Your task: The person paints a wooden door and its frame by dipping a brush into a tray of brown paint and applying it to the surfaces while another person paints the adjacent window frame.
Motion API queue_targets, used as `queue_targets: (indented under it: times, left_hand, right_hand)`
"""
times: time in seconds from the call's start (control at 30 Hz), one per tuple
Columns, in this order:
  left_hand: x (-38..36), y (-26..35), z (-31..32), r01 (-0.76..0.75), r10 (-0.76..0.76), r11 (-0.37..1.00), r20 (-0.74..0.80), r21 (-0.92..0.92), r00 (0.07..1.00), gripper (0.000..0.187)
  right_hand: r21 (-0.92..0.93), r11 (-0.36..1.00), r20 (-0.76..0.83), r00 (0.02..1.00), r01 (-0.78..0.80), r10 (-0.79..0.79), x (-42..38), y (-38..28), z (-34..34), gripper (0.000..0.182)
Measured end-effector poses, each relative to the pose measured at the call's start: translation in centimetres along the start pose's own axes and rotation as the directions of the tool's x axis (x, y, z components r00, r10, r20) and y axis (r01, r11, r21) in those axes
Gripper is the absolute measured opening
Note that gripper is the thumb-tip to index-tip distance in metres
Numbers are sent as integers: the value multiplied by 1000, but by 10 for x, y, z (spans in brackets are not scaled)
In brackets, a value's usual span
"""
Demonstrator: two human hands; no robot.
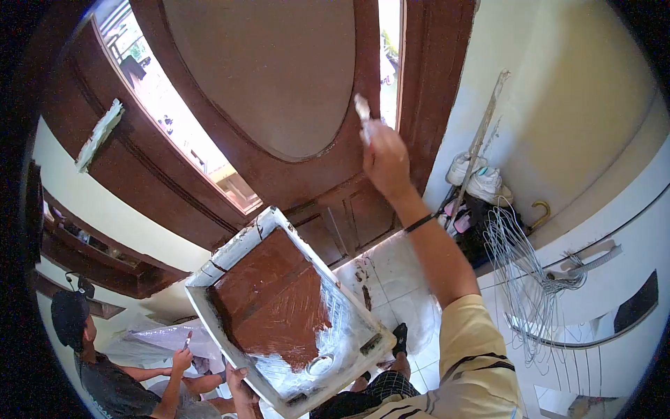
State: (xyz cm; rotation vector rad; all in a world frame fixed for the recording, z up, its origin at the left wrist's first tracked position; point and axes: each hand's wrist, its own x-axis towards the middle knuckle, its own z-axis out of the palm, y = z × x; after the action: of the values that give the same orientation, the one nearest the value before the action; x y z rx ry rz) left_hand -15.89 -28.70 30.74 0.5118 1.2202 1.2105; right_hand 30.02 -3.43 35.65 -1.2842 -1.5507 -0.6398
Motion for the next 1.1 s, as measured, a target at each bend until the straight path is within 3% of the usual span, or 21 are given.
queue_targets:
  times: [0.23,0.27,0.33,0.37,0.47,0.5,0.63,0.77,0.87,1.0,1.1]
  left_hand:
    - [-1,-1,-2,10,-10,1000,-13,1,1000,59]
    - [-2,1,0,16,-16,1000,-18,7,1000,59]
    - [-4,4,4,27,-26,1000,-27,15,999,58]
    - [-6,7,6,33,-32,999,-31,19,999,57]
    - [-5,2,-1,48,-47,999,-29,5,998,55]
    - [-5,0,-5,52,-53,999,-30,-5,998,54]
    - [-7,1,0,27,-26,999,-55,17,998,53]
    - [-9,1,-3,29,-28,999,-46,19,999,52]
    - [-9,4,5,8,-7,1000,-48,19,999,50]
    - [-6,2,-2,31,-30,1000,-44,2,999,49]
    - [-6,6,5,29,-28,999,-57,24,998,48]
  right_hand:
    - [278,939,209,967,-200,144,-74,-48,38,16]
    - [338,892,235,945,-300,228,-74,-56,39,16]
    - [439,758,305,873,-483,380,-64,-73,35,15]
    - [462,749,298,878,-476,374,-60,-73,34,17]
    - [710,350,313,719,-611,621,-52,-77,39,16]
    - [738,282,336,697,-613,634,-54,-68,43,17]
    - [680,354,327,697,-643,638,-68,-17,50,18]
    - [436,697,124,806,-569,579,-56,4,30,18]
    - [173,951,-62,960,-258,272,-41,-8,19,19]
    - [162,947,69,961,-276,268,-58,-37,41,20]
    - [311,895,112,948,-319,299,-66,-61,59,20]
